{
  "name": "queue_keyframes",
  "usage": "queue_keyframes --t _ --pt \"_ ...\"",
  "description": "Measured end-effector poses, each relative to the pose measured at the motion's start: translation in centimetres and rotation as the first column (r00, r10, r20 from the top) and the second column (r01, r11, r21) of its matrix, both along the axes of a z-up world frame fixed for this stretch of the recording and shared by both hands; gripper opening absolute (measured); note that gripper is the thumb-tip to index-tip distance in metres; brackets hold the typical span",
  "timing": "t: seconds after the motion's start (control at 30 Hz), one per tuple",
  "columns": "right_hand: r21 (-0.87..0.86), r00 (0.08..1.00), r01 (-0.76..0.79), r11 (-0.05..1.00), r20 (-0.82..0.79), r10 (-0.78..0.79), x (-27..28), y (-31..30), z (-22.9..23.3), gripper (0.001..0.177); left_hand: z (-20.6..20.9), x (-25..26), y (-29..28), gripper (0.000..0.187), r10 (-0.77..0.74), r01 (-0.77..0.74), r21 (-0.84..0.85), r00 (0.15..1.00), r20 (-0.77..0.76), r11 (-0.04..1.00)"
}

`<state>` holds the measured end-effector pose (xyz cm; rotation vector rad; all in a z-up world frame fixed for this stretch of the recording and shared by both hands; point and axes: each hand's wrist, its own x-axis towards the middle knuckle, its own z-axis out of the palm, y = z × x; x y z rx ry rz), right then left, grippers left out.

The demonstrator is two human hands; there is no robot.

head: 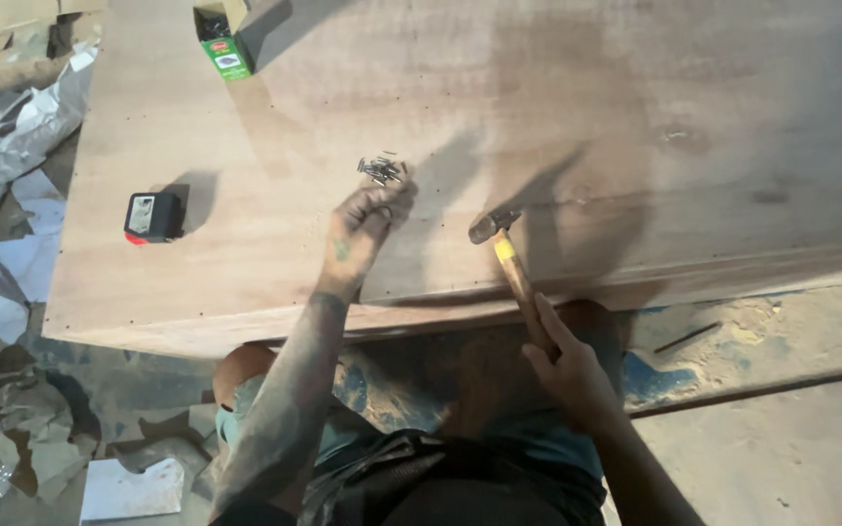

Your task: The person hammers nails into a large sheet of plywood using a hammer. They repeatedly pick up nails from a pile and drive them into the wood surface.

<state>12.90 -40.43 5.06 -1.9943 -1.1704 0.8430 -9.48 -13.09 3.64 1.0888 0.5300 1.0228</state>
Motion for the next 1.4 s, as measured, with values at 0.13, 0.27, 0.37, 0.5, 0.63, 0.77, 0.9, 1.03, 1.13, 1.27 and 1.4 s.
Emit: queue_keyframes --t 0.13,0.27,0.37,0.5,0.63,0.77,0.9,1.03,1.13,1.27,1.4 --pt "0.044 0.997 -0.032 0.999 -0.069 0.035 -0.1 -0.5 1.0 0.08 0.2 1.3 -1.9 0.02 0.105 0.079 0.425 0.913 -0.393 0.902" --pt "-0.117 0.999 0.02 0.993 -0.032 -0.023 -0.3 -0.7 3.3 0.082 0.3 2.2 -3.2 0.034 0.241 0.148 0.753 0.892 -0.381 0.641" --pt "0.003 0.999 -0.035 0.999 0.02 0.035 -0.5 -0.9 4.8 0.082 0.3 2.3 -3.8 0.038 0.244 0.153 0.744 0.886 -0.394 0.65" --pt "-0.269 0.996 0.05 0.962 -0.062 -0.07 -1.0 -0.9 5.6 0.084 0.5 2.1 -3.9 0.031 0.365 0.246 0.801 0.791 -0.491 0.546" --pt "-0.178 0.999 0.005 0.984 -0.03 -0.01 -1.3 -0.9 5.4 0.082 0.5 2.2 -4.1 0.024 0.331 0.326 0.704 0.708 -0.624 0.631" --pt "-0.226 0.998 0.0 0.974 0.059 0.013 -1.6 -1.5 5.3 0.081 0.5 2.3 -4.3 0.021 0.347 0.339 0.702 0.685 -0.64 0.626" --pt "-0.136 0.973 -0.102 0.985 0.195 0.127 -1.6 -1.6 5.0 0.078 0.8 2.6 -3.7 0.021 0.343 0.367 0.681 0.655 -0.673 0.634" --pt "-0.005 0.916 -0.234 0.972 0.334 0.222 -1.3 -2.0 4.2 0.077 0.7 2.7 -4.0 0.016 0.389 0.366 0.698 0.63 -0.673 0.616" --pt "0.014 0.908 -0.237 0.971 0.359 0.217 -1.1 -2.5 4.2 0.076 1.1 2.6 -3.9 0.016 0.38 0.354 0.709 0.654 -0.654 0.61" --pt "0.416 0.931 -0.246 0.875 0.352 0.095 -1.0 -4.1 5.2 0.067 0.4 2.3 -3.9 0.014 0.348 0.326 0.713 0.7 -0.623 0.621" --pt "0.094 0.936 -0.176 0.98 0.325 0.137 -1.0 -2.5 5.7 0.067 0.3 1.9 -3.5 0.012 0.261 0.311 0.74 0.797 -0.545 0.596"
